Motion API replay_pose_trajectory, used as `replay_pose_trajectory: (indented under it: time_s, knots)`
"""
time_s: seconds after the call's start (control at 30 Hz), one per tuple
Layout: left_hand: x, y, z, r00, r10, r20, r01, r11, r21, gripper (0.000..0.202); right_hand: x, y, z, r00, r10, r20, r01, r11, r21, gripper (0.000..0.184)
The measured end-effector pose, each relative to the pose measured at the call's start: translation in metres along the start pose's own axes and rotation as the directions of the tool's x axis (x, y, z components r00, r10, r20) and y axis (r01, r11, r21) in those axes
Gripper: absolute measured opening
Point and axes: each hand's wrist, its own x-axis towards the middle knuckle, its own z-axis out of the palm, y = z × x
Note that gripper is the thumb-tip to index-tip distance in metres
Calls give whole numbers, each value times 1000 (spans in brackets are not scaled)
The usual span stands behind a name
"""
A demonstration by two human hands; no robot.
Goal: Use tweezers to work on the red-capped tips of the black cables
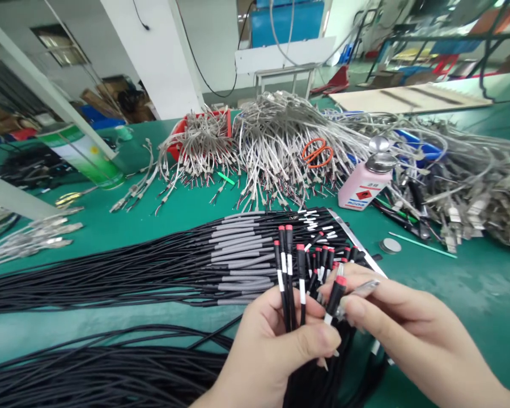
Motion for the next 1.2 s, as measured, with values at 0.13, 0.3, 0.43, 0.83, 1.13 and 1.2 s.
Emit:
replay_pose_trajectory:
  time_s: [0.13,0.3,0.43,0.83,1.13,1.2]
  knots:
    - [-1,-2,-1,998,-20,52,19,1000,16,25,0,0,4,974,177,139,-214,923,319,17]
    - [-2,-1,-3,995,-5,104,-3,997,73,23,-2,4,3,913,248,325,-397,729,557,22]
    - [-1,0,-3,993,-54,101,45,995,91,27,-3,8,1,913,294,281,-402,758,513,27]
    - [-3,0,-2,990,-67,125,68,998,-1,27,-7,18,0,921,332,203,-390,798,461,26]
    - [-4,0,-1,989,-55,136,49,998,49,27,-5,13,1,928,350,123,-369,837,404,24]
    - [-6,2,2,997,-35,76,28,996,84,26,-4,13,0,945,323,45,-317,878,359,22]
